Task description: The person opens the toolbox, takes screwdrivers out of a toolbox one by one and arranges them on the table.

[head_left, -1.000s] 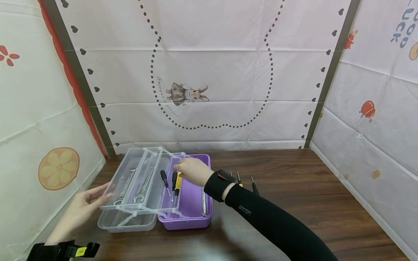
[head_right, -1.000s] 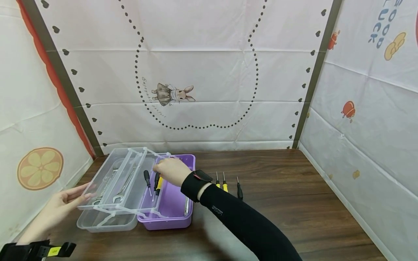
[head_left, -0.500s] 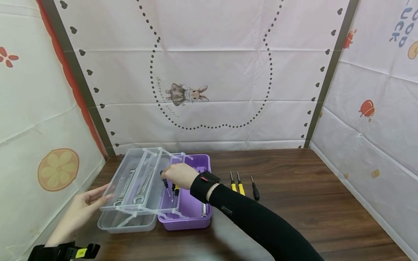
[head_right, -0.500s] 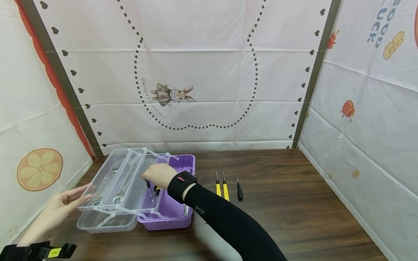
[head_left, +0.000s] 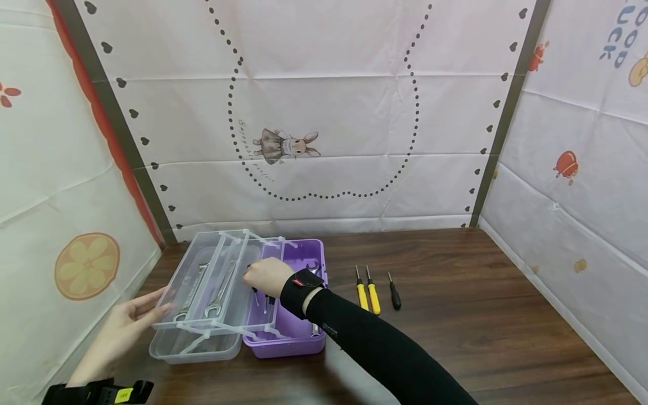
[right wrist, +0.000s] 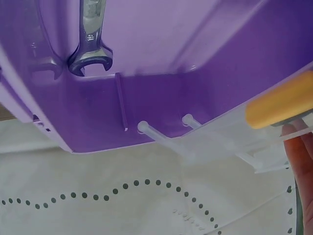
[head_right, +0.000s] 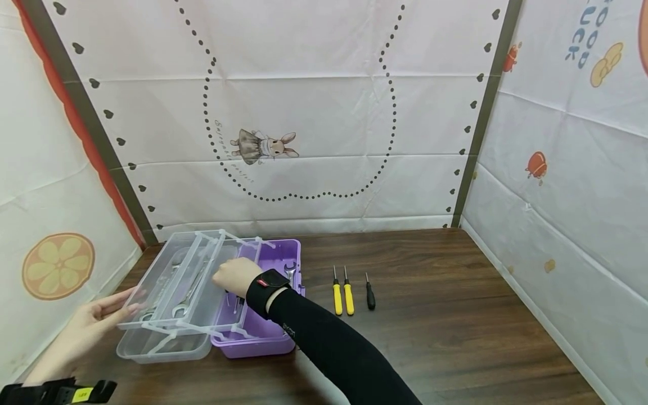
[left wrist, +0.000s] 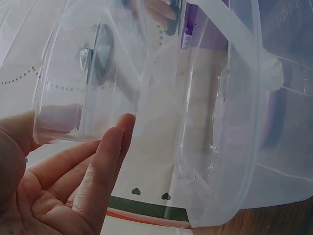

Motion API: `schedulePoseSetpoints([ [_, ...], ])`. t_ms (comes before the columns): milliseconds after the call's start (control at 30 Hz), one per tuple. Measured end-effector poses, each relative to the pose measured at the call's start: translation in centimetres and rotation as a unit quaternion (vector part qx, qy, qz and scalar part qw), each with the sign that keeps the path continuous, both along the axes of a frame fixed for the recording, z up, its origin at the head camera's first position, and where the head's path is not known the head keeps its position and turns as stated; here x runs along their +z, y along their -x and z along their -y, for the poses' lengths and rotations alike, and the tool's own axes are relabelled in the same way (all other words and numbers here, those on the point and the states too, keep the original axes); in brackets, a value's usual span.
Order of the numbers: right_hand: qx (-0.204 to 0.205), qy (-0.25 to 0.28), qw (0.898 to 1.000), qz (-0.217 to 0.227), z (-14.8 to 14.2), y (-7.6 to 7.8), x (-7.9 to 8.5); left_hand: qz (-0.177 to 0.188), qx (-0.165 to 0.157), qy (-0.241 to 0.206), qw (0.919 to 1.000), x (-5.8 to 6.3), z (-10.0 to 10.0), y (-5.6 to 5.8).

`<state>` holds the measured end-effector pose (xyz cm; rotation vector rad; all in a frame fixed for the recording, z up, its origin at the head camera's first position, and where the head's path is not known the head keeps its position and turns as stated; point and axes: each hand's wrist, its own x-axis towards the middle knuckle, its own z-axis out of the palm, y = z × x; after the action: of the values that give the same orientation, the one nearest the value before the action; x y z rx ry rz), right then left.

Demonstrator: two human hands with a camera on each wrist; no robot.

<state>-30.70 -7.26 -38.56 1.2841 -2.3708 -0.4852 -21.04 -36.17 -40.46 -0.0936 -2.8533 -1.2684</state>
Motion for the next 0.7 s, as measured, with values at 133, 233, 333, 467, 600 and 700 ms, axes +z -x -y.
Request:
schedulePoseSetpoints([
  [133, 0.0, 0.002, 1.0, -0.03, 0.28, -0.02, -0.28, 0.004, 0.002, -0.002, 1.0, -0.06, -0.06, 0.04],
  [233, 0.003, 0.002, 0.999, -0.036, 0.39, -0.01, -0.33, 0.001, 0.004, -0.003, 1.0, 0.02, -0.16, 0.06],
  [333, 0.011, -0.004, 0.999, -0.041, 0.42, 0.02, -0.33, 0.0, 0.004, -0.004, 1.0, 0.07, -0.21, 0.07],
  [467, 0.023, -0.015, 0.999, -0.047, 0.26, 0.09, -0.29, -0.005, 0.002, -0.001, 1.0, -0.01, -0.19, 0.07],
  [600, 0.033, -0.035, 0.997, -0.059, 0.04, 0.28, -0.3, -0.009, 0.0, -0.003, 1.0, -0.07, -0.17, 0.03],
  [700, 0.045, -0.055, 0.995, -0.075, -0.14, 0.34, -0.09, -0.01, -0.001, -0.005, 0.9999, -0.11, -0.11, 0.0],
])
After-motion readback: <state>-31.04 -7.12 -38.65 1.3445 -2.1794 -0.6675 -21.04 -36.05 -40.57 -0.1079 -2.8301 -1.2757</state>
